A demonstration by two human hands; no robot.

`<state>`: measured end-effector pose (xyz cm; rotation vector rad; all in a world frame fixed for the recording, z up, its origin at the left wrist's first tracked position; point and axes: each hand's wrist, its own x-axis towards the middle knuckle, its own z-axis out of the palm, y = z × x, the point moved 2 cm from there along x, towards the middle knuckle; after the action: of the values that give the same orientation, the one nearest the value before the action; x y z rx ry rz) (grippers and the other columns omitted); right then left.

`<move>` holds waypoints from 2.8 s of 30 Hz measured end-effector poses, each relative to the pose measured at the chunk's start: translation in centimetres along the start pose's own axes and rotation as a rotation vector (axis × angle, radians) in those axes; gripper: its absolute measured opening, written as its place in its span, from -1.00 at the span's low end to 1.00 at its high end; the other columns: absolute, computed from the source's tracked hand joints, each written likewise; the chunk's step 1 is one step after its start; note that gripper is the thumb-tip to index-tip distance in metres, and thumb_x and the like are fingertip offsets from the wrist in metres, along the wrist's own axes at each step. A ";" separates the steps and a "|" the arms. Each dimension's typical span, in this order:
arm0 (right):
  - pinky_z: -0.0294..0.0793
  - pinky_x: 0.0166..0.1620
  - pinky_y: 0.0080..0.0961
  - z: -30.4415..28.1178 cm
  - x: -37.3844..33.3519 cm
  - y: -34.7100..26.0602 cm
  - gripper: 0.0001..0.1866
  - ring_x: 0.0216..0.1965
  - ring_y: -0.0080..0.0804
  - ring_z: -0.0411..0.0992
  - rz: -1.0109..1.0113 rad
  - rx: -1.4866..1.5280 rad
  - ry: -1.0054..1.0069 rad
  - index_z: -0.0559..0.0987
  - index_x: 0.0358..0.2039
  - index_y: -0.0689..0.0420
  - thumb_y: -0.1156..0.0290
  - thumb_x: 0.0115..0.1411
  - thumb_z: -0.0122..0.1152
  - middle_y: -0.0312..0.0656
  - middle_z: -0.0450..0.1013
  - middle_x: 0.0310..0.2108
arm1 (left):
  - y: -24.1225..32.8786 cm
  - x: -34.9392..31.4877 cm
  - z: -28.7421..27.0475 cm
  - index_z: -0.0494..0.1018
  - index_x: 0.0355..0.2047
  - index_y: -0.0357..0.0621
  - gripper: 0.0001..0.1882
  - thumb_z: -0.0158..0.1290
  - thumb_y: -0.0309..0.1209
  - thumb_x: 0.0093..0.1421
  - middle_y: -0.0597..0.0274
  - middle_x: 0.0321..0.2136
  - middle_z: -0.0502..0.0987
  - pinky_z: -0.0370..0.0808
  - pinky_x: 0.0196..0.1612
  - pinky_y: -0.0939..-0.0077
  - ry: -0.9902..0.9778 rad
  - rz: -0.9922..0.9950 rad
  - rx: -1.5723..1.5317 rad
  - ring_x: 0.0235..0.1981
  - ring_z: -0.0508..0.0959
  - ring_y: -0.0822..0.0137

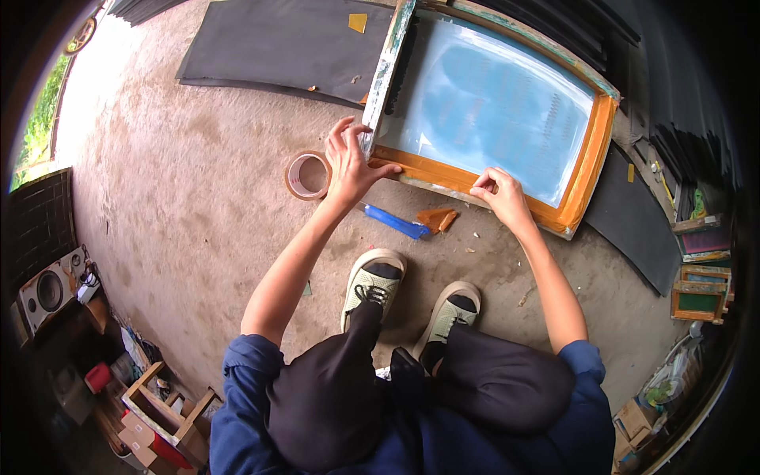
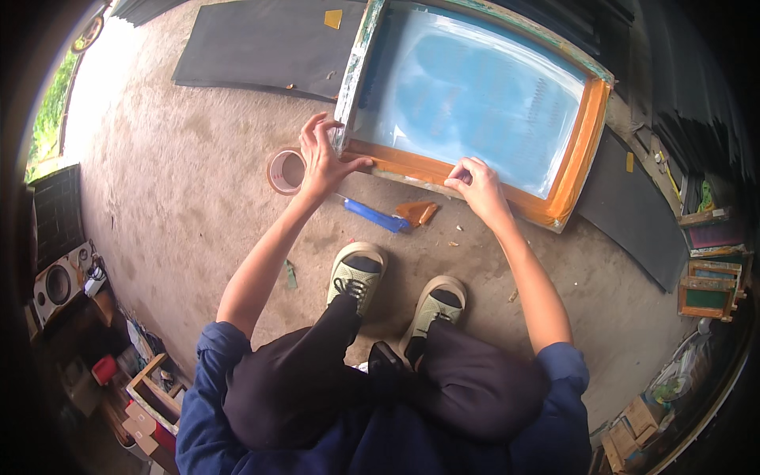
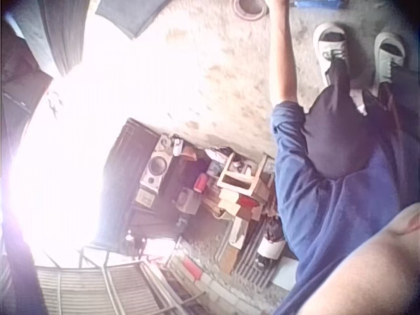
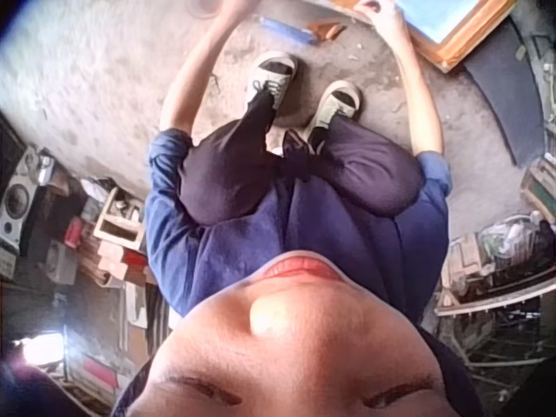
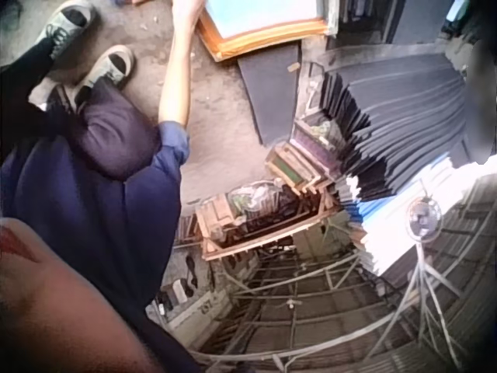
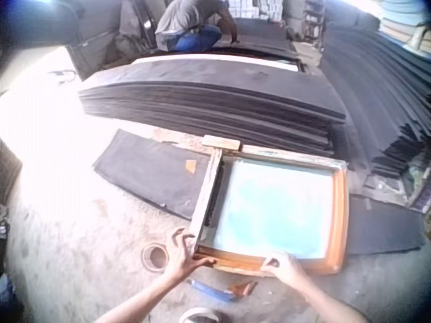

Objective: The person sits on the floor and applies orange tape to the edges of a rectangular frame containing a translucent sheet. They repeatedly measure, cut, and smooth the tape along each side of the frame.

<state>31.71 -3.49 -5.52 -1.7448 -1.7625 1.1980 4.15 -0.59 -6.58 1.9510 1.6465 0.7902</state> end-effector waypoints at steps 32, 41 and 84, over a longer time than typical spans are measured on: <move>0.42 -0.38 -0.65 10.3 8.8 -9.3 -0.87 -0.48 -0.63 0.45 -0.085 0.131 -0.211 0.59 -0.48 0.19 0.45 -0.07 0.33 -0.25 0.53 -0.53 | -2.8 -0.8 0.2 -0.01 0.24 -0.03 -0.45 -0.15 -0.32 0.27 -0.05 0.03 0.33 0.23 0.09 0.43 -0.118 -0.337 -0.640 0.06 0.32 0.27; 0.42 -0.37 -0.57 10.7 7.7 -9.2 -0.81 -0.48 -0.54 0.42 -0.211 0.076 -0.117 0.46 -0.53 0.22 0.44 -0.04 0.31 -0.20 0.43 -0.49 | -2.6 -1.2 0.3 0.04 0.22 -0.06 -0.50 -0.20 -0.38 0.28 0.06 0.00 0.37 0.26 0.03 0.51 -0.068 -0.377 -0.697 -0.01 0.36 0.38; 0.07 -0.01 -0.05 -9.3 -9.9 7.2 -0.26 0.07 -0.11 0.02 0.408 -0.505 0.520 0.26 -0.06 -0.04 0.01 -0.22 0.40 -0.12 0.01 0.08 | -1.7 -1.1 0.4 0.05 0.19 -0.17 -0.54 -0.25 -0.40 0.29 0.01 0.13 0.20 0.07 0.20 0.36 -0.004 -0.233 -0.322 0.17 0.17 0.19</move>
<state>44.82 -11.09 -3.03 -2.5101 -1.5022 0.3485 3.12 -1.38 -8.14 1.5102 1.5941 0.8941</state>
